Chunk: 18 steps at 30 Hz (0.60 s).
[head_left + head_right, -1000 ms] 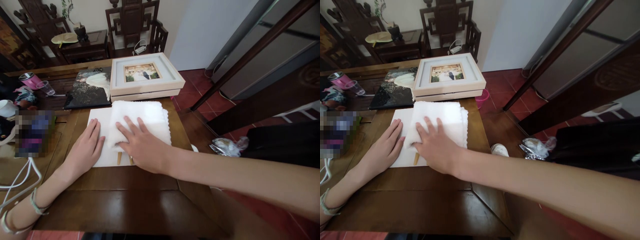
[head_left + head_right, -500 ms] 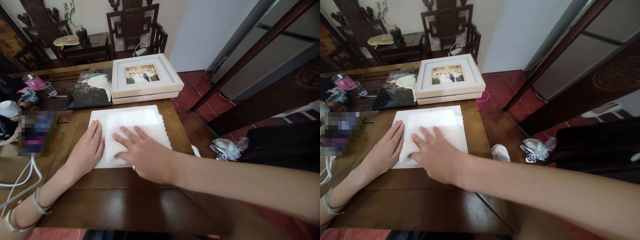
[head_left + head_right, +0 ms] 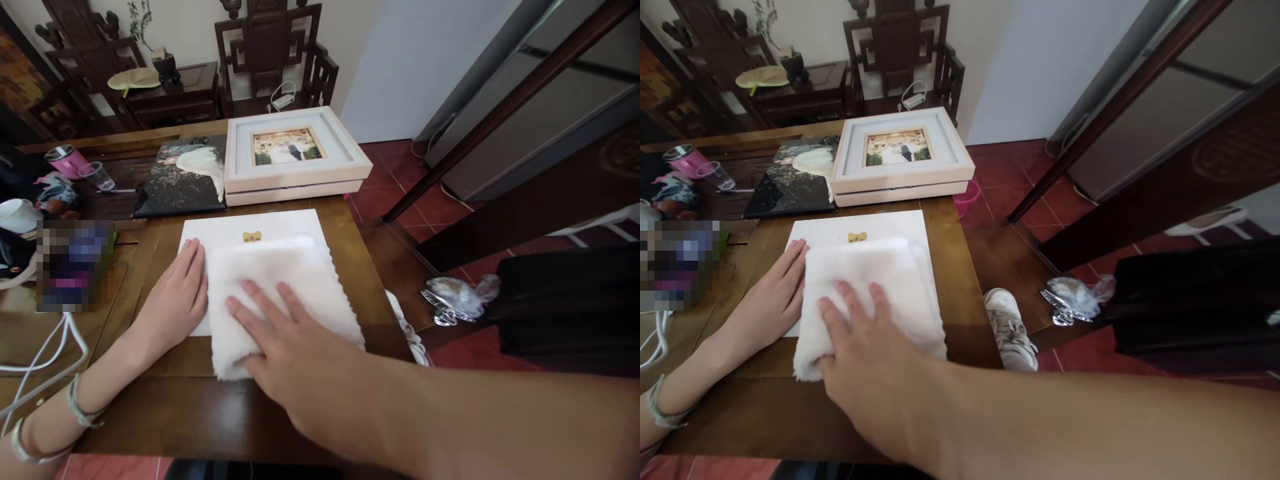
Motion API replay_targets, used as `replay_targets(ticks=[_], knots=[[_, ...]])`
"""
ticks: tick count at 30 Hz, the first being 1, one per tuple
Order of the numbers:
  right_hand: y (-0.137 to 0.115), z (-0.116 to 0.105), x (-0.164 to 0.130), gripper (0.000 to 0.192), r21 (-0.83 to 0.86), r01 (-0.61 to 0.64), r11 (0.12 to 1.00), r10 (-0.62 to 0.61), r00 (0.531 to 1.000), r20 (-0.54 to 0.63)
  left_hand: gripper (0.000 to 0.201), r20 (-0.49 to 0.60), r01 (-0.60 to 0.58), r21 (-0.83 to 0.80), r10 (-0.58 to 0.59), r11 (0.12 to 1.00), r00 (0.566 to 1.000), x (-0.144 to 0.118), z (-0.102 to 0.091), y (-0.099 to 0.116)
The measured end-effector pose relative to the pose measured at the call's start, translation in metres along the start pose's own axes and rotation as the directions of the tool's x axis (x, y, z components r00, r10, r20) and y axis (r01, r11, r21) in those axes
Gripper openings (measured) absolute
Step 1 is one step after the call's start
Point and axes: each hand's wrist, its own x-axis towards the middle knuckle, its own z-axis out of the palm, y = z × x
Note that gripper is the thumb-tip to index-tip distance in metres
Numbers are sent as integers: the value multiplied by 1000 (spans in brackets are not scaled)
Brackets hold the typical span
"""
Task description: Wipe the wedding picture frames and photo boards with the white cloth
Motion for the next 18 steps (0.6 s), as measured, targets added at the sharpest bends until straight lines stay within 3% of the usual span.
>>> replay_targets(ticks=[4, 12, 15, 18], knots=[[3, 5, -2, 39, 15, 20, 1000, -19, 996, -91, 60, 5, 0, -1, 0, 1000, 1000, 0, 1, 0], [66, -6, 31, 51, -90, -163, 983, 148, 977, -154, 59, -36, 16, -6, -16, 1000, 999, 0, 1, 2], [64, -8, 32, 52, -91, -182, 979, 169, 977, -131, 59, -39, 13, 1, -13, 1000, 999, 0, 0, 2], [40, -5, 22, 50, -64, -149, 987, 144, 986, -78, 59, -32, 11, 0, -11, 1000, 999, 0, 1, 1]])
